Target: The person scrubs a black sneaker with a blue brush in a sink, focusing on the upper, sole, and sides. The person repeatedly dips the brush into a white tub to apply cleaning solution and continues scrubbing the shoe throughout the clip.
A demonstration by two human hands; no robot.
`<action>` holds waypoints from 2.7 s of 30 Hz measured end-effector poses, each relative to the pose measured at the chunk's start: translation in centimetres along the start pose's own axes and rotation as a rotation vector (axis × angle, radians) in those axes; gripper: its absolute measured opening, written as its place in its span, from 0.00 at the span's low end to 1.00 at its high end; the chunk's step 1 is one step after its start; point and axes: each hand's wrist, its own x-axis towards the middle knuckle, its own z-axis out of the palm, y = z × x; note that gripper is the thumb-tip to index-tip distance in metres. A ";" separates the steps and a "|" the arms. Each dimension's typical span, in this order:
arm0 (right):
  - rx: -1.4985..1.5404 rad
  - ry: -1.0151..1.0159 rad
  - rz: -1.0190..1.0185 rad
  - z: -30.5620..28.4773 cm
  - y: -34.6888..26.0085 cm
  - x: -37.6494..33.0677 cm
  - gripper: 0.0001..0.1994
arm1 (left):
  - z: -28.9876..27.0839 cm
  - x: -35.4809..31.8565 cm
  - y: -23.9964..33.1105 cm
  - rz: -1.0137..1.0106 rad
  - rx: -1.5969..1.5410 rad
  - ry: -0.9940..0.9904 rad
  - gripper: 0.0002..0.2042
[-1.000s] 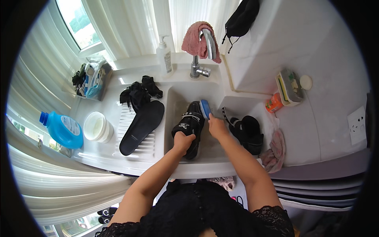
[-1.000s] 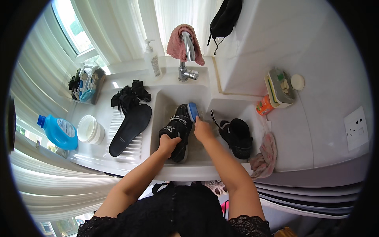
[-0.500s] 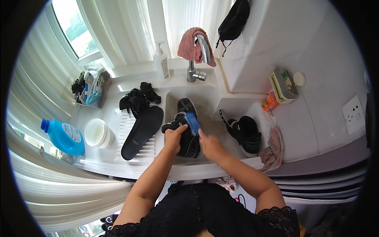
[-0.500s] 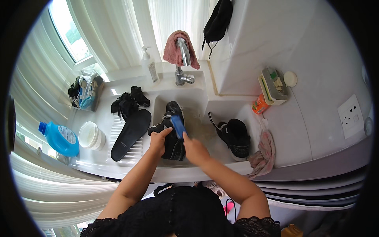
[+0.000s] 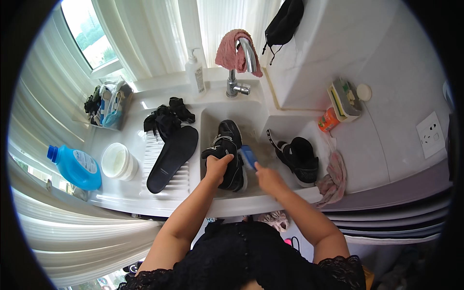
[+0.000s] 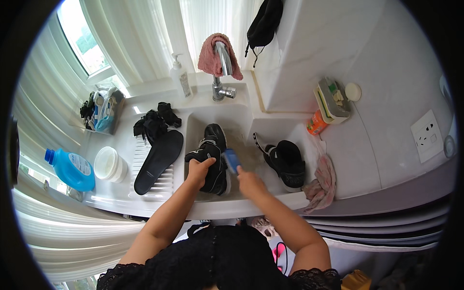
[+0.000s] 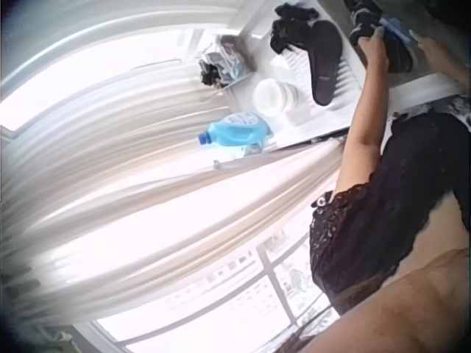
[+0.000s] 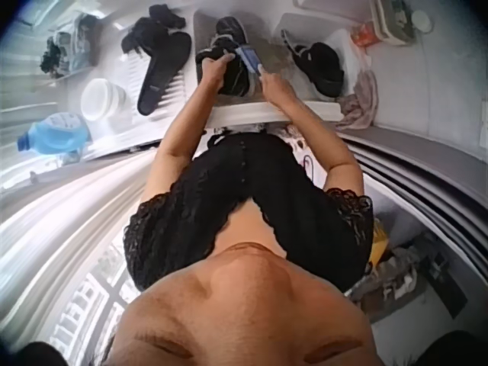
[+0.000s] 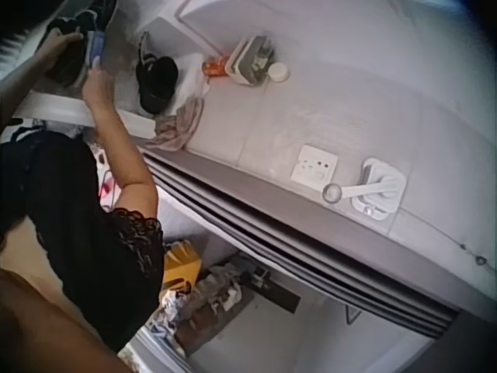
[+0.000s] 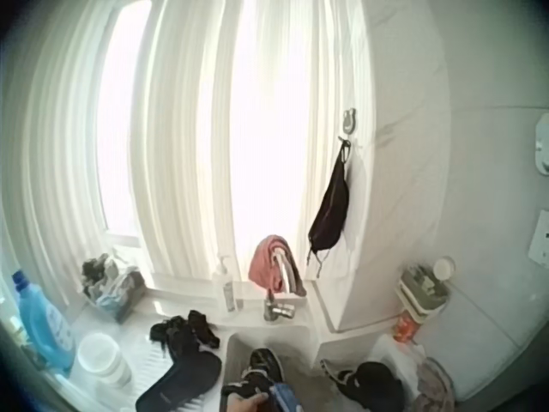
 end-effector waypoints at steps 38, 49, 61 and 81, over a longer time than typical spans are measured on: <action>0.287 0.714 -0.236 -5.9 1.8 5.6 0.25 | 1.5 -4.8 0.4 0.816 0.996 -0.244 0.19; 0.869 0.550 -0.253 -10.2 0.1 7.2 0.47 | 1.6 -6.3 2.6 0.995 0.800 -0.456 0.30; 0.641 0.686 -0.390 -7.2 -2.0 6.3 0.47 | -0.4 -1.7 -2.2 -0.522 -0.852 -0.229 0.16; -0.114 0.281 -0.044 -3.8 0.8 0.8 0.17 | 3.7 -4.1 -2.4 -0.391 -0.761 -0.260 0.17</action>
